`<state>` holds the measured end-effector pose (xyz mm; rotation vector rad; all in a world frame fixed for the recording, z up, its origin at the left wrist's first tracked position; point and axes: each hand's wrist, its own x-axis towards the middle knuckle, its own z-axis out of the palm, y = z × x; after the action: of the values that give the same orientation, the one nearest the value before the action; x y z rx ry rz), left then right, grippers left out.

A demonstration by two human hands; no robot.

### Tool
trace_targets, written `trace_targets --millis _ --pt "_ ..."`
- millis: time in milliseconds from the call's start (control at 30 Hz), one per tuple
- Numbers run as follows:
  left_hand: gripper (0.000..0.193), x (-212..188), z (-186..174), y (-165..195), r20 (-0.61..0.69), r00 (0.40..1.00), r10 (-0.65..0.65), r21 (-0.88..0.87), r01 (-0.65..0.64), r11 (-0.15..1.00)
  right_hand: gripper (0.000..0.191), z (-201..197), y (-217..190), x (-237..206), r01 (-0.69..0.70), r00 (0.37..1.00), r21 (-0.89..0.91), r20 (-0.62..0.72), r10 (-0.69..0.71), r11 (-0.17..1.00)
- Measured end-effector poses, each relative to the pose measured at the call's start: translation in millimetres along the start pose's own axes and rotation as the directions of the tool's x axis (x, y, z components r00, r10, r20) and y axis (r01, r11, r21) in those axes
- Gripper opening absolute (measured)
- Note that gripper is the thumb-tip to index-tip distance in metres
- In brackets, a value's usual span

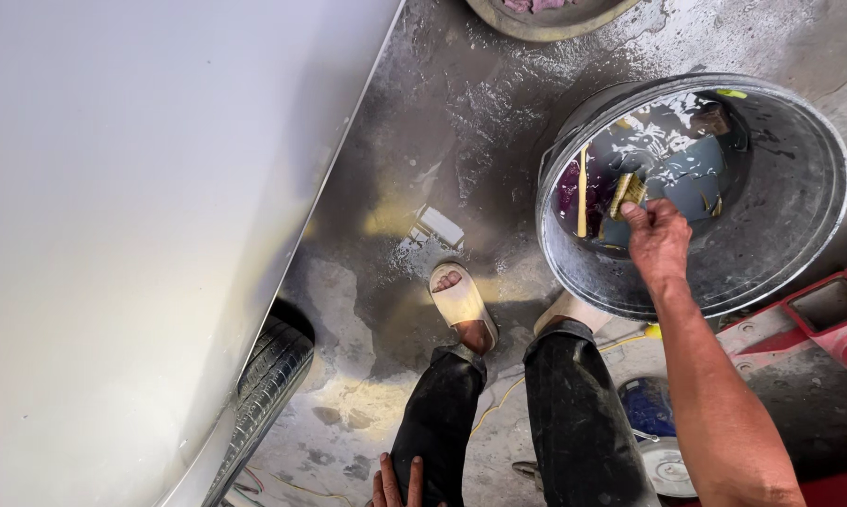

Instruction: The person wets a sanding block in a bucket and then sands the area around the door handle of a white car. They repeatedly rub the sanding block over the handle and adjacent panel, occasionally touching the surface with a finger.

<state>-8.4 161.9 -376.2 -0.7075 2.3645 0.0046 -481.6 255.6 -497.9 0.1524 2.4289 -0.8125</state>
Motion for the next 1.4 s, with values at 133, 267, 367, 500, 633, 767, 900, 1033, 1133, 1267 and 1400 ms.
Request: trace_targets --millis 133,267,367,500,633,767,900,1033,1133,1267,1400 --pt "0.086 1 -1 -5 0.074 0.997 0.021 0.000 -0.021 1.000 0.028 -7 9 1 -0.087 0.984 0.155 0.165 0.061 0.984" --pt "0.086 -2 -2 -5 0.042 0.999 0.023 0.002 -0.023 1.000 0.038 -11 17 -1 0.097 0.995 -0.292 0.064 -0.082 0.951" --pt "0.080 0 -1 0 -0.152 0.988 0.010 -0.015 -0.013 1.000 0.053 -11 13 -6 0.194 0.971 -0.490 -0.026 -0.236 0.850" --pt "0.075 5 3 4 -0.261 0.965 -0.001 -0.026 -0.006 1.000 0.065 3 -6 -1 0.334 0.943 -0.327 0.106 -0.317 0.884" --pt "0.075 5 7 0 -0.384 0.923 -0.023 -0.023 0.015 1.000 0.089 27 -23 19 0.314 0.949 -0.370 0.148 -0.278 0.874" --pt "0.078 -4 4 -9 -0.052 0.998 0.035 0.006 -0.034 0.999 0.038 33 -27 32 0.311 0.948 -0.359 0.179 -0.262 0.880" --pt "0.076 -3 6 -4 -0.209 0.977 -0.035 -0.045 0.026 0.999 0.025 23 -10 24 0.208 0.976 -0.234 0.113 -0.186 0.950" --pt "0.074 3 7 1 -0.197 0.979 -0.044 -0.020 0.041 0.999 0.022 7 2 8 0.136 0.990 -0.105 -0.011 -0.138 0.985" --pt "0.073 5 5 -1 -0.242 0.970 -0.028 -0.029 0.021 0.999 0.025 2 4 8 0.111 0.991 -0.071 -0.063 -0.115 0.991" --pt "0.069 7 5 -5 -0.300 0.954 0.014 0.001 -0.014 1.000 0.044 -2 -6 19 0.045 0.981 -0.355 0.193 0.026 0.934" --pt "0.040 11 12 -6 -0.369 0.929 -0.007 0.018 0.015 1.000 0.090 2 -26 44 0.295 0.954 -0.454 0.194 -0.230 0.841"
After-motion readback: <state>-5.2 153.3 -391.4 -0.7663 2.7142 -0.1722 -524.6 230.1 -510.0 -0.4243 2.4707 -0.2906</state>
